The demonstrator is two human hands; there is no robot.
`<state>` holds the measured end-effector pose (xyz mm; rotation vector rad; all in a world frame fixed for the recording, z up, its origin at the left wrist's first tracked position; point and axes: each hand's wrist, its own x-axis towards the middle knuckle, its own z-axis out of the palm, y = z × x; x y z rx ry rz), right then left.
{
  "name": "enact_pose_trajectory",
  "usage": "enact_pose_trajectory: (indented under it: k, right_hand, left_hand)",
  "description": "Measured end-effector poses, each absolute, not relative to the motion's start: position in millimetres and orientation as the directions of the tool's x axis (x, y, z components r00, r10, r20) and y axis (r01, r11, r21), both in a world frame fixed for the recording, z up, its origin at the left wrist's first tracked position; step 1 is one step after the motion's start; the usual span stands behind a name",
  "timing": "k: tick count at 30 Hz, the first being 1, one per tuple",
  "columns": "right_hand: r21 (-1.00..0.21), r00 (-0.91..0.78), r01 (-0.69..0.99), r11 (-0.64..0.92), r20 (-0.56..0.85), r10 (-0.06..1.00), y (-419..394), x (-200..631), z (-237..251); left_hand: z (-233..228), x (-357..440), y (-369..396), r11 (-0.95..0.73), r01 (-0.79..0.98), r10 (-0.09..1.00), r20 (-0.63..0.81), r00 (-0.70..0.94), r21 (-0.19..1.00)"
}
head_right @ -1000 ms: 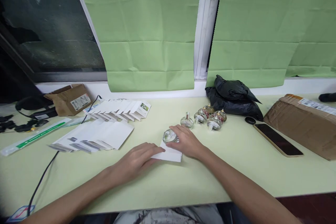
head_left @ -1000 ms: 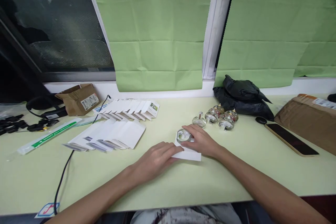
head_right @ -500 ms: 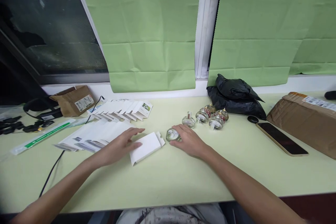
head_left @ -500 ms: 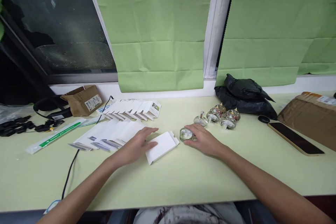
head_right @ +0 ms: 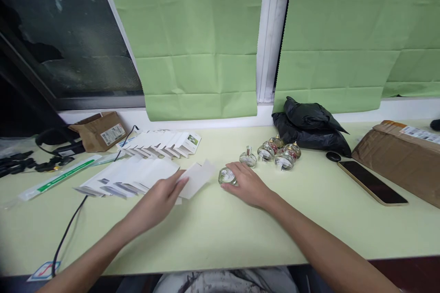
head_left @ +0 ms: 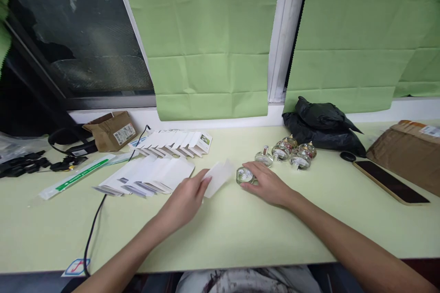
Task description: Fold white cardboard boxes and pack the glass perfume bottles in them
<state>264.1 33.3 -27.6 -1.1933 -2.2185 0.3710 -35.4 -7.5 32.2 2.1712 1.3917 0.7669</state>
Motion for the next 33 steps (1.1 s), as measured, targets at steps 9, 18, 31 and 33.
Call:
enact_pose_trajectory:
  k: [9, 18, 31, 33]
  right_hand:
    - [-0.891, -0.330, 0.173, 0.419, 0.349, 0.877, 14, 245, -12]
    - [-0.987, -0.372, -0.108, 0.122, 0.154, 0.915, 15, 237, -21]
    - [-0.990, -0.435, -0.112, 0.090, 0.130, 0.891, 14, 242, -11]
    - [-0.989, -0.443, -0.102, 0.108, 0.142, 0.885, 12, 241, -10]
  left_hand:
    - [15, -10, -21, -0.004, 0.082, 0.905, -0.031, 0.425, 0.997]
    - [17, -9, -13, -0.057, 0.125, 0.913, 0.000, 0.409, 0.990]
    - [13, -18, -10, -0.062, 0.117, 0.806, -0.020, 0.592, 0.991]
    - [14, -18, -10, -0.117, 0.138, 0.833, 0.022, 0.552, 0.984]
